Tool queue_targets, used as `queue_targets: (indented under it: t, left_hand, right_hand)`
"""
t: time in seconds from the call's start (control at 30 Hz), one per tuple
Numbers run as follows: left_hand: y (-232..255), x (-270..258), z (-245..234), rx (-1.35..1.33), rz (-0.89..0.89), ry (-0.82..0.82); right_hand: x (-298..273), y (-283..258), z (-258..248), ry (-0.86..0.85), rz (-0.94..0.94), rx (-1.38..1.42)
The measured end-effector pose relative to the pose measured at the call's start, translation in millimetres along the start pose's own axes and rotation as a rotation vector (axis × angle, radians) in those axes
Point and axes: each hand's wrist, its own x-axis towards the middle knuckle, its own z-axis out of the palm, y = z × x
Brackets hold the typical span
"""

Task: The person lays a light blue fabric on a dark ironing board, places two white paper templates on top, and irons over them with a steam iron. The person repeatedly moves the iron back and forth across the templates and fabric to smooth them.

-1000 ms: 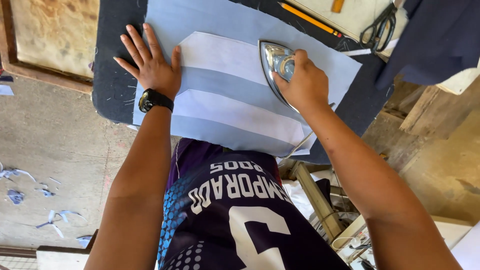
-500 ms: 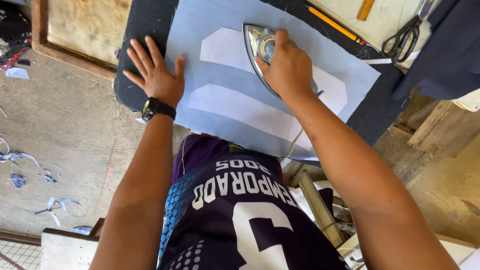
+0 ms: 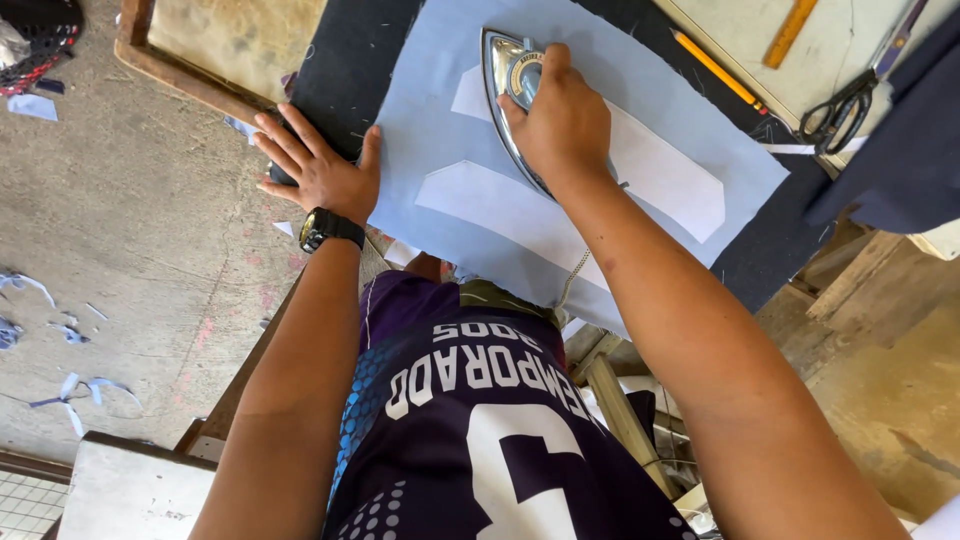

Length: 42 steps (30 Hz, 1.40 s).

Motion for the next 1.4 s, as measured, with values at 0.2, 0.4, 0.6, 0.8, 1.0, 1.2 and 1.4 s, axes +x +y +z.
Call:
queue_targets:
  t: [0.2,0.4,0.6,0.8,1.0,1.2,1.4]
  left_hand:
    - [-18,9,14,0.122,0.076,0.004]
    - [-14,20,-28,0.175,0.131,-0.342]
    - [-8,25,-42,0.152,0.124,-0.469]
    - [-6,23,-50,0.147,0.101,-0.520]
    - [-12,24,-38,0.117,0.106,-0.496]
    - [-9,19,-37,0.156,0.104,-0.503]
    - [-8,21,-44,0.189,0.090,-0.533]
  right_hand:
    - [11,-28,4,0.030,-0.012,0.058]
    - [25,-50,0,0.038,0.027,0.043]
    - [11,-45,-12,0.013,0.013,0.072]
    - [19,-58,-3,0.017,0.049,0.011]
    - [32,-65,6,0.051,-0.093,0.020]
    - [-1,-13,-20,-0.081,-0.109,-0.019]
    - [-9,-3,-19,-0.114,-0.124,-0.079]
